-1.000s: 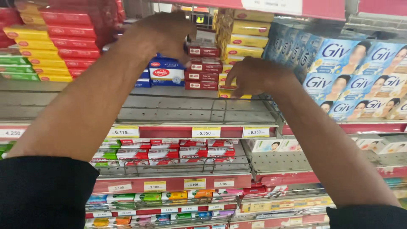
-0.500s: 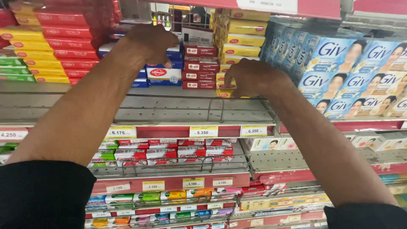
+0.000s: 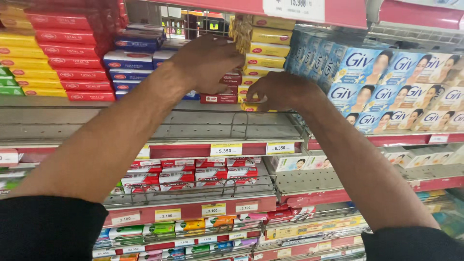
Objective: The person picks up packs of soap from a store shelf, places them into a shopping cart, and repeats the process with several different brands and varieties of soap bars.
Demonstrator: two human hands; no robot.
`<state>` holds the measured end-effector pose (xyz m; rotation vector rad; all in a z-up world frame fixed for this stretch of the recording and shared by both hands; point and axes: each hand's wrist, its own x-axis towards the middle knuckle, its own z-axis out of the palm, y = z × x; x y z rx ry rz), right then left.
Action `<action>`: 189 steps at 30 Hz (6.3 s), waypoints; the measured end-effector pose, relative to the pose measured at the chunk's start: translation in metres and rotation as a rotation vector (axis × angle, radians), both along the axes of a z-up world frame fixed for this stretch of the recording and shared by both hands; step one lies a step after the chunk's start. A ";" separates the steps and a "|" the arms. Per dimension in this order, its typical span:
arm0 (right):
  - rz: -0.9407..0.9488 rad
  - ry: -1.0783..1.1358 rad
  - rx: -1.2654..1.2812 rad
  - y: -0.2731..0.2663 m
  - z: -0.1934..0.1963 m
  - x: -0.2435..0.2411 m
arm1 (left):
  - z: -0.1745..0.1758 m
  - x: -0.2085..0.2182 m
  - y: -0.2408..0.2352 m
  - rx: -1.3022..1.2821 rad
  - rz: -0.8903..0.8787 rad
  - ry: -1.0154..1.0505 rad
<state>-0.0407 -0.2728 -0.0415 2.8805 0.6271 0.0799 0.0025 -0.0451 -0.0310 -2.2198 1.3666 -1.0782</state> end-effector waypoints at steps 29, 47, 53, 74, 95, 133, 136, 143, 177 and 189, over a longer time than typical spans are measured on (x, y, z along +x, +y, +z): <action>0.459 -0.565 0.401 0.004 0.010 -0.115 | -0.027 -0.157 0.017 -0.455 -0.141 0.183; 0.409 1.020 1.107 0.032 -0.405 -0.231 | -0.488 -0.409 0.038 -1.653 0.592 0.664; 0.123 1.296 0.943 0.091 -0.509 -0.289 | -0.619 -0.522 0.036 -1.633 1.039 0.681; 0.144 1.376 0.573 0.475 -0.825 -0.444 | -0.795 -0.640 0.295 -2.336 1.684 0.690; 0.371 0.824 0.217 0.497 -0.806 -0.463 | -0.829 -0.653 0.319 -2.802 1.367 0.618; 0.212 0.630 1.226 -0.044 -0.334 -0.201 | -0.374 -0.334 -0.014 -1.418 0.135 0.919; 0.410 0.276 1.242 -0.064 -0.276 -0.203 | -0.287 -0.327 -0.030 -1.291 0.160 0.908; 0.637 -0.166 1.211 -0.072 -0.131 -0.200 | -0.134 -0.291 -0.041 -1.022 -0.116 0.687; -0.109 0.084 0.184 -0.028 0.034 -0.011 | 0.004 -0.047 -0.084 -0.290 0.483 0.839; -0.129 0.035 0.276 -0.034 0.015 0.000 | -0.011 -0.039 -0.081 -0.318 0.543 0.812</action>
